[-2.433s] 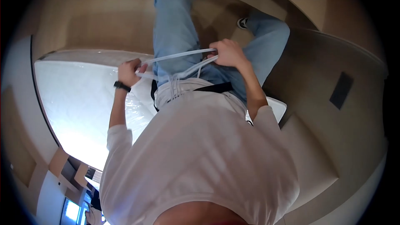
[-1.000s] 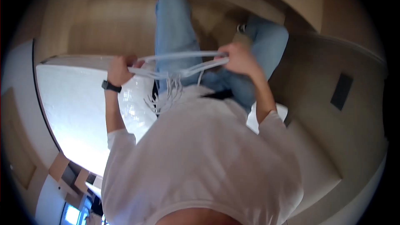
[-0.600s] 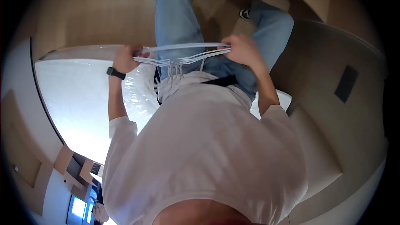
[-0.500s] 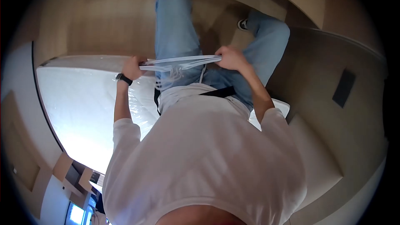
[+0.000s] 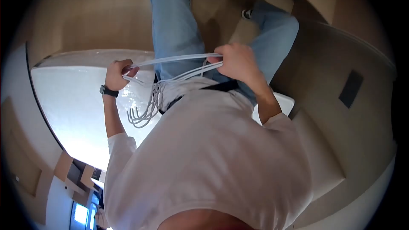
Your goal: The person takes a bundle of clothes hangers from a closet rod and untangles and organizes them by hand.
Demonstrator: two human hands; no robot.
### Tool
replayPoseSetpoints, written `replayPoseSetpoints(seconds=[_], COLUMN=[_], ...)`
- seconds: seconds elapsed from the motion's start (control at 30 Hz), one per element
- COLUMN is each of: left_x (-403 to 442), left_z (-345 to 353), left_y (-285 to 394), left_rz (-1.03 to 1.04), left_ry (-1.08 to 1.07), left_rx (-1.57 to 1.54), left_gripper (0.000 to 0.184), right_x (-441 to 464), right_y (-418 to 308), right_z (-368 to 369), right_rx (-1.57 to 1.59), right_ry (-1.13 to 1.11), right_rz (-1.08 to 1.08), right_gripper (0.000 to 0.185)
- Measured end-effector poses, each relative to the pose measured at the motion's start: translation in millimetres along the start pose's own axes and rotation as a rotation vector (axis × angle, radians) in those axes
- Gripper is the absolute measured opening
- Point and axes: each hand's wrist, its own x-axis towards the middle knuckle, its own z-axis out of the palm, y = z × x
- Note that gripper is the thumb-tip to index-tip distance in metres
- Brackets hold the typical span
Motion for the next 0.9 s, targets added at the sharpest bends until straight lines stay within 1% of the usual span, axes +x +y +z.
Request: replayPoseSetpoints(seconds=[0.03,0.07,0.1,0.13,0.17,0.27,0.33,0.37,0.4,0.43,0.5,0.57,0.63,0.7,0.73,0.77,0.8,0.83,0.87,0.9], left_x=[1.6,1.5,3.0,8.1,6.0,4.1,-21.4,-23.4,-27.8,-30.7,-27.8,-25.5,-26.8,-21.7,-13.2,1.9,20.9,32.9,35.2,35.8], left_z=[0.0,15.4,39.0,52.9,49.6,23.4,37.5,44.4,56.4,74.5,83.4,52.2,19.8,10.8,10.2,23.8,39.2,40.6,35.7,24.1], left_y=[-10.0,-31.3,-53.8,-55.5,-48.0,-16.2,-13.0,-13.6,-14.5,-20.2,-27.1,-2.9,11.8,21.8,19.0,-2.9,-25.5,-28.7,-35.3,-25.5], left_rz=[0.007,0.027,0.047,0.108,0.078,0.018,0.064,0.100,0.049,0.061,0.097,0.135,0.105,0.083,0.080,0.116,0.169,0.222,0.189,0.201], left_ry=[0.024,0.025,0.027,0.066,0.039,-0.025,-0.097,-0.108,-0.157,-0.090,-0.041,-0.004,-0.074,-0.014,-0.007,-0.013,0.000,0.005,0.001,0.025], left_rx=[-0.028,-0.028,-0.029,-0.027,0.004,0.072,0.007,-0.019,0.063,0.047,0.059,0.090,0.166,0.150,0.160,0.174,0.223,0.274,0.219,0.226], left_gripper=[0.025,0.024,0.024,0.025,0.025,0.025,0.024,0.024,0.025,0.025,0.023,0.021,0.021,0.022,0.024,0.025,0.025,0.026,0.025,0.025], right_x=[7.2,12.7,27.2,34.4,36.1,-0.7,-27.5,-32.7,-40.0,-36.1,-27.7,-30.5,-45.2,-40.1,-29.4,-14.6,4.9,6.3,4.9,5.7], right_y=[-7.3,4.3,17.4,32.7,39.9,5.4,7.3,13.0,27.5,36.7,46.7,42.3,17.5,18.3,26.0,38.5,61.9,56.0,49.7,44.2], right_z=[0.0,24.4,43.3,61.1,73.6,30.0,37.5,36.5,61.7,74.1,87.7,72.7,39.6,39.4,49.4,64.6,98.2,89.6,80.4,64.9], right_rx=[0.006,0.013,-0.003,0.027,0.063,0.009,-0.011,-0.033,-0.031,0.002,0.073,0.059,0.109,0.120,0.118,0.116,0.105,0.089,0.077,0.058], right_ry=[0.014,0.118,0.004,-0.009,-0.033,-0.104,-0.096,-0.066,0.090,0.044,-0.059,-0.029,-0.047,-0.055,-0.029,-0.001,0.012,0.015,0.017,0.025], right_rz=[0.002,-0.032,-0.016,-0.034,-0.049,0.103,0.071,0.047,0.020,0.017,0.007,-0.020,0.022,0.028,0.005,-0.020,-0.027,-0.026,-0.021,-0.021], right_gripper=[0.022,0.022,0.022,0.022,0.023,0.024,0.024,0.024,0.024,0.024,0.024,0.022,0.021,0.018,0.018,0.018,0.017,0.017,0.017,0.017])
